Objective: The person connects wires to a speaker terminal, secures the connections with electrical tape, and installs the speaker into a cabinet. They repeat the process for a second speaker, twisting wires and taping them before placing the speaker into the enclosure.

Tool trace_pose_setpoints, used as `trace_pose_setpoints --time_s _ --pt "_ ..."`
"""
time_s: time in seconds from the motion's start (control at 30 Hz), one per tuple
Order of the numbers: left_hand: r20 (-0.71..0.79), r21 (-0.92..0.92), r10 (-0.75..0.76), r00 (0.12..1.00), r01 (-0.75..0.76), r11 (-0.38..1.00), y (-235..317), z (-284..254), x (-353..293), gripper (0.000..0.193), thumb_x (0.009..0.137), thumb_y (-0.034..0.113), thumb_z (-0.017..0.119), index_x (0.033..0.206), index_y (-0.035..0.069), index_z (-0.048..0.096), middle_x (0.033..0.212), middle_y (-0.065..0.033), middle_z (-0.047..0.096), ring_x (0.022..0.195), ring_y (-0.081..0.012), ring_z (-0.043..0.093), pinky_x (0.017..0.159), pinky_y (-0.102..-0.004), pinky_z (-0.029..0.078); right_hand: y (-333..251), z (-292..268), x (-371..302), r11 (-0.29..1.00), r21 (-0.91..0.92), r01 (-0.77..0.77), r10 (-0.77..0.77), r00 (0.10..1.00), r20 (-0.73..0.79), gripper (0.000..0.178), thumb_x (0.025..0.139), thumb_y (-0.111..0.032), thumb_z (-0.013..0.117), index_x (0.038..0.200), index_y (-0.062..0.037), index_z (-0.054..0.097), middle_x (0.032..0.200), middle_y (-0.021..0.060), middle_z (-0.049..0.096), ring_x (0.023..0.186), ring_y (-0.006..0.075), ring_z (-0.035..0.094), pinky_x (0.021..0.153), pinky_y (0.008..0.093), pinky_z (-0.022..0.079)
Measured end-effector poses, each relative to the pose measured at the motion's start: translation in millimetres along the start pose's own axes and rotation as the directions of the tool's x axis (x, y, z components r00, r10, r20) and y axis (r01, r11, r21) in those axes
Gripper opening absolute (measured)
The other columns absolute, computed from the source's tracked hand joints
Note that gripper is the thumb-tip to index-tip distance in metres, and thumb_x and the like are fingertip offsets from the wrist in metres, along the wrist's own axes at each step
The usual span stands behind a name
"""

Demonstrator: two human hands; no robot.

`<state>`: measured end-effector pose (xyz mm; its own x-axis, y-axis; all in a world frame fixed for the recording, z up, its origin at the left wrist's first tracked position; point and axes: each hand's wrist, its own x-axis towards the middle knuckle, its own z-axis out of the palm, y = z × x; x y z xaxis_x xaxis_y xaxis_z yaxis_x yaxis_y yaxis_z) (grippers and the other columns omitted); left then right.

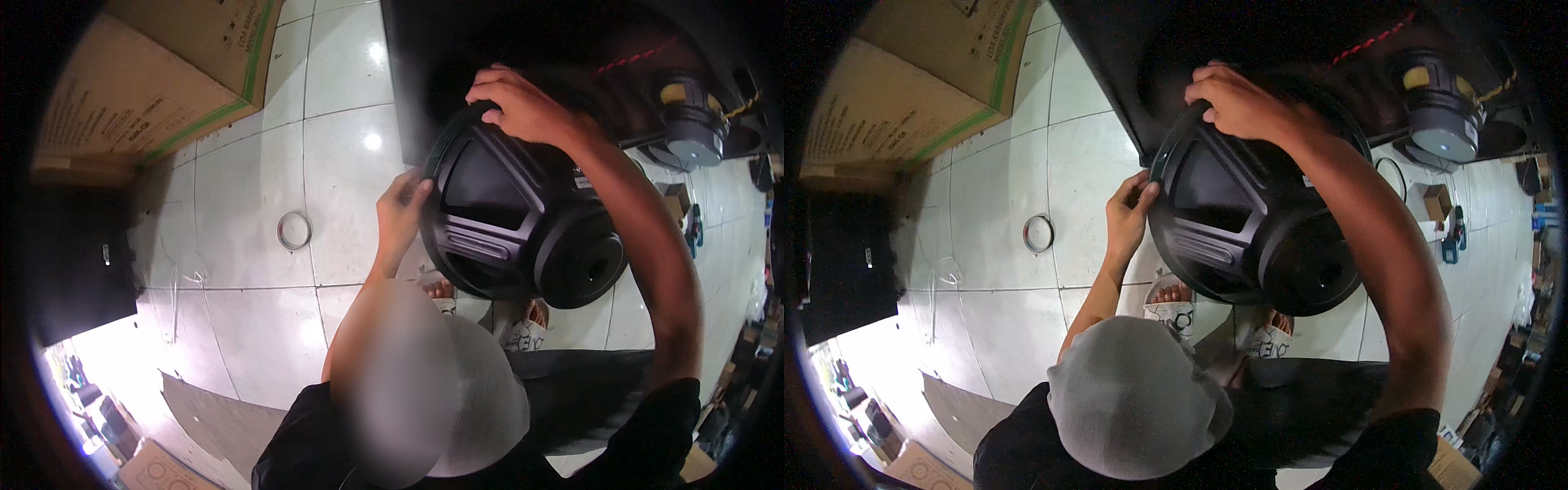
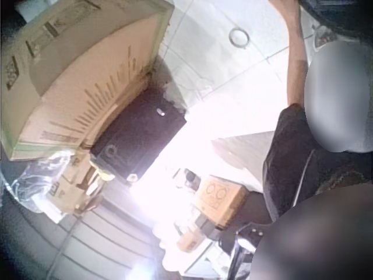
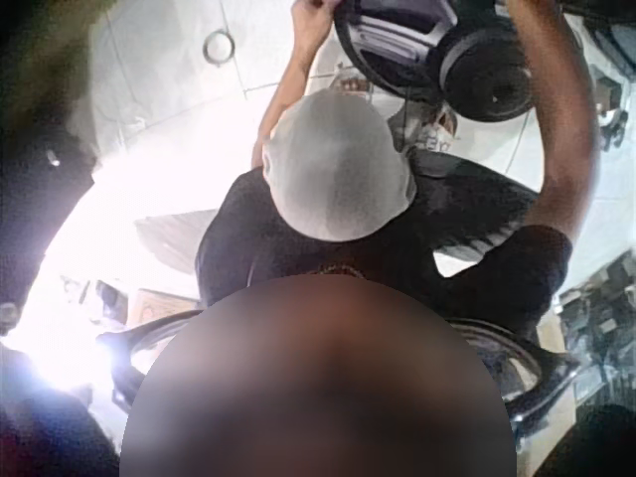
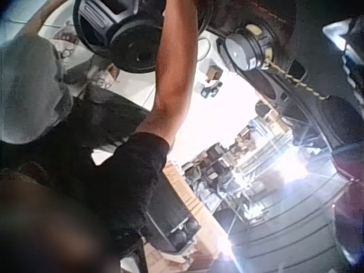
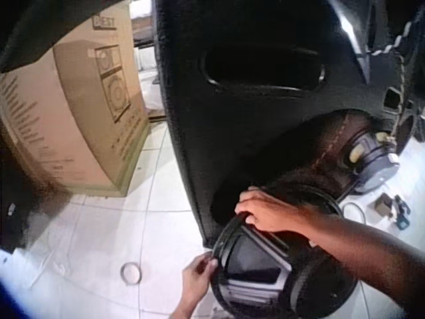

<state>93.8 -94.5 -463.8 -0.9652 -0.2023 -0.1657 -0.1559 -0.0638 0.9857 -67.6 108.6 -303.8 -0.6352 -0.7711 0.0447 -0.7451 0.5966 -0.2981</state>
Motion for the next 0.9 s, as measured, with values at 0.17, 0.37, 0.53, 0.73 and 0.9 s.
trace_pose_setpoints --time_s 0.17,0.37,0.53,0.73,0.9 --pt "-0.112 0.067 0.002 0.994 0.005 0.998 18 19 18 0.039 0.090 0.022 0.076 0.115 -0.006 0.068 0.101 -0.0190 0.074 0.096 -0.0223 0.069 0.088 -0.0323 0.051 34 7 17 0.979 0.005 -0.204 0.203 0.975 0.087 0.041 0.081 -0.013 0.077 0.121 -0.0054 0.069 0.130 0.0135 0.063 0.130 0.0314 0.052 0.112 0.0410 0.039" --pt "-0.184 0.090 -0.024 0.983 0.042 0.995 28 26 24 0.031 0.086 0.018 0.079 0.104 -0.006 0.073 0.091 -0.0156 0.075 0.082 -0.0210 0.068 0.079 -0.0316 0.052 47 10 12 0.988 0.104 -0.112 0.107 0.993 0.052 0.035 0.079 -0.012 0.077 0.112 -0.0021 0.072 0.116 0.0155 0.070 0.114 0.0339 0.064 0.101 0.0406 0.048" --pt "-0.082 -0.007 -0.022 0.996 0.022 1.000 28 20 41 0.019 0.085 0.003 0.078 0.101 -0.005 0.074 0.090 -0.0078 0.073 0.081 -0.0121 0.065 0.077 -0.0234 0.050 54 5 6 0.978 0.155 -0.140 0.135 0.990 0.040 0.032 0.082 -0.011 0.076 0.113 -0.0042 0.072 0.119 0.0147 0.070 0.115 0.0325 0.064 0.103 0.0406 0.049" --pt "-0.155 0.034 0.135 0.979 -0.131 0.991 29 32 41 0.016 0.085 0.006 0.080 0.096 -0.005 0.074 0.092 -0.0083 0.074 0.083 -0.0116 0.065 0.080 -0.0248 0.050 54 5 6 0.974 0.204 -0.100 0.096 0.995 0.025 0.031 0.082 -0.017 0.077 0.110 -0.0034 0.073 0.114 0.0157 0.071 0.112 0.0331 0.065 0.099 0.0406 0.050" --pt "-0.170 0.076 0.096 0.981 -0.084 0.994 32 36 45 0.014 0.085 0.007 0.080 0.093 -0.003 0.075 0.090 -0.0079 0.074 0.083 -0.0112 0.064 0.082 -0.0259 0.049 49 19 14 0.977 0.154 -0.148 0.140 0.988 0.063 0.038 0.081 -0.028 0.079 0.113 -0.0076 0.074 0.118 0.0160 0.071 0.114 0.0329 0.066 0.100 0.0427 0.051"
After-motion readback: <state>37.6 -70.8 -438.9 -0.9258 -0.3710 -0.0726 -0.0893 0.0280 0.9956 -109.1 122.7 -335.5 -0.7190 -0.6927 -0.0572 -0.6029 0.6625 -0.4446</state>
